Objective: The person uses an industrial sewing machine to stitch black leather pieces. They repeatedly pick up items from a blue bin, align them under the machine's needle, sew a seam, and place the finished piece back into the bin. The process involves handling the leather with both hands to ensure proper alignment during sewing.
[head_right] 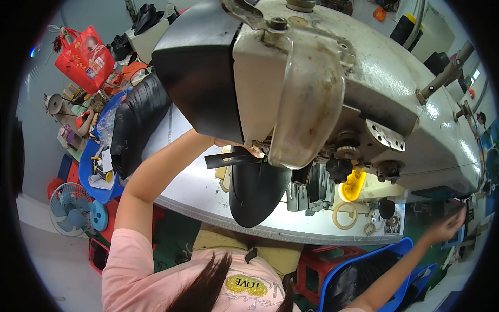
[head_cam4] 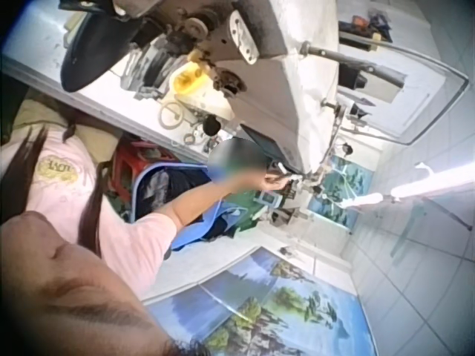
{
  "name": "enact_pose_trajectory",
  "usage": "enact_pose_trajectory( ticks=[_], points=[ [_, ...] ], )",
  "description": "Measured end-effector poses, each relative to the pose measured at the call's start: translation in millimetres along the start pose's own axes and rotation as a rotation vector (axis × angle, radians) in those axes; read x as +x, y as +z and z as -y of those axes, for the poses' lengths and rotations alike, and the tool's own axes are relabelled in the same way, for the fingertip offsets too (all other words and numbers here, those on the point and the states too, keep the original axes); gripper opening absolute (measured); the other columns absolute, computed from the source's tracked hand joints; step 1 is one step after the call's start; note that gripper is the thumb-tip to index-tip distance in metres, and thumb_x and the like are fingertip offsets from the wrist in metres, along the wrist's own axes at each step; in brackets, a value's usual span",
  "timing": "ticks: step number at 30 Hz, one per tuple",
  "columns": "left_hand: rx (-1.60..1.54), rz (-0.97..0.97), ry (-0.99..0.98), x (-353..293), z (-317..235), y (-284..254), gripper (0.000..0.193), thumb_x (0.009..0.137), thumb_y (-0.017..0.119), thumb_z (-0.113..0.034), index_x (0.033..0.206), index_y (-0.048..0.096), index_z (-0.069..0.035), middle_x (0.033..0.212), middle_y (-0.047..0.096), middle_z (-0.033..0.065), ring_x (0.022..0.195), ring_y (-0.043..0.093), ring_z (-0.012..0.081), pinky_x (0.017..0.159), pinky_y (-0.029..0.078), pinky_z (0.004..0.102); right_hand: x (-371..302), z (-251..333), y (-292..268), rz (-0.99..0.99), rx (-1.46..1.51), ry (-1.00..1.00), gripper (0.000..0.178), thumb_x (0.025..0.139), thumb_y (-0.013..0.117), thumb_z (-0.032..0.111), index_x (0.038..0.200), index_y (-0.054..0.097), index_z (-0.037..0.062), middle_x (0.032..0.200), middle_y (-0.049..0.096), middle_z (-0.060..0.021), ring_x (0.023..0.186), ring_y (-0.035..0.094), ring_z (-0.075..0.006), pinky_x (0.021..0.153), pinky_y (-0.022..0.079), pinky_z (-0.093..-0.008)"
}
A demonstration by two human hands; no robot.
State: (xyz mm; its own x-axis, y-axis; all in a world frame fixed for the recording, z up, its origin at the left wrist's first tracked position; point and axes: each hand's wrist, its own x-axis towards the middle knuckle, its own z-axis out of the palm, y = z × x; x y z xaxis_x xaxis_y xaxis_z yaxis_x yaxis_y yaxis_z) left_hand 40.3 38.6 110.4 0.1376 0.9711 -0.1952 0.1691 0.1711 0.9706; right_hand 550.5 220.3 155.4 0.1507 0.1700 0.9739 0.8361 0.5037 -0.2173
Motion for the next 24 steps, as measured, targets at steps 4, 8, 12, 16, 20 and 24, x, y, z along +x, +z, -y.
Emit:
enact_pose_trajectory(
  ticks=[4,8,12,16,20,24],
  points=[
    [-0.002,0.016,0.018,0.7,0.5,3.1,0.04,0.061,0.075,-0.007,0.098,0.058,-0.005,0.091,0.058,0.0054,0.088,0.052,0.015,0.079,0.041,0.0259,103.9,-228.3,27.9,0.556,-0.047,0.407,0.049,0.086,0.042,0.043,0.108,0.053,0.0004,0.092,0.06,-0.0146,0.07,0.056,-0.0206,0.061,0.044,-0.0288],
    [-0.006,-0.001,0.013,0.7,5.2,3.1,0.039,0.061,0.074,-0.006,0.097,0.058,-0.005,0.091,0.058,0.0051,0.087,0.052,0.0146,0.079,0.041,0.0254,129.0,-299.0,39.0,0.827,0.011,0.504,0.045,0.086,0.043,0.04,0.104,0.054,0.0006,0.091,0.06,-0.0136,0.061,0.054,-0.0191,0.056,0.042,-0.0259],
    [-0.008,0.003,0.017,2.8,6.2,1.2,0.039,0.063,0.072,-0.004,0.099,0.057,-0.004,0.093,0.058,0.0057,0.088,0.052,0.0151,0.08,0.041,0.0255,129.6,-265.6,21.2,0.749,0.044,0.437,0.042,0.086,0.044,0.038,0.102,0.056,0.0011,0.087,0.061,-0.0122,0.058,0.051,-0.0171,0.054,0.041,-0.0234],
    [-0.031,-0.041,-0.001,1.8,4.1,-4.7,0.04,0.064,0.07,-0.003,0.101,0.055,-0.002,0.096,0.057,0.0066,0.09,0.052,0.016,0.081,0.041,0.0261,92.2,-77.9,-5.2,0.235,-0.149,0.142,0.035,0.086,0.046,0.033,0.099,0.059,0.0026,0.081,0.06,-0.0073,0.055,0.047,-0.014,0.052,0.04,-0.0226],
    [-0.092,-0.075,0.011,11.3,4.7,-9.8,0.042,0.066,0.068,-0.002,0.104,0.053,-0.001,0.099,0.056,0.0076,0.092,0.052,0.0169,0.082,0.041,0.0267,21.4,37.1,-36.7,0.171,-0.016,0.138,0.025,0.087,0.05,0.024,0.095,0.06,0.0032,0.077,0.06,-0.0048,0.059,0.05,-0.0112,0.056,0.041,-0.0238],
    [-0.263,-0.218,-0.015,6.3,13.0,-9.4,0.043,0.067,0.066,-0.001,0.107,0.051,0.001,0.101,0.056,0.0085,0.094,0.053,0.0178,0.083,0.042,0.0273,-77.0,128.0,-28.8,0.516,0.643,0.192,0.011,0.083,0.051,0.007,0.084,0.059,-0.0007,0.07,0.057,-0.0067,0.056,0.051,-0.011,0.053,0.042,-0.0249]
  ],
)
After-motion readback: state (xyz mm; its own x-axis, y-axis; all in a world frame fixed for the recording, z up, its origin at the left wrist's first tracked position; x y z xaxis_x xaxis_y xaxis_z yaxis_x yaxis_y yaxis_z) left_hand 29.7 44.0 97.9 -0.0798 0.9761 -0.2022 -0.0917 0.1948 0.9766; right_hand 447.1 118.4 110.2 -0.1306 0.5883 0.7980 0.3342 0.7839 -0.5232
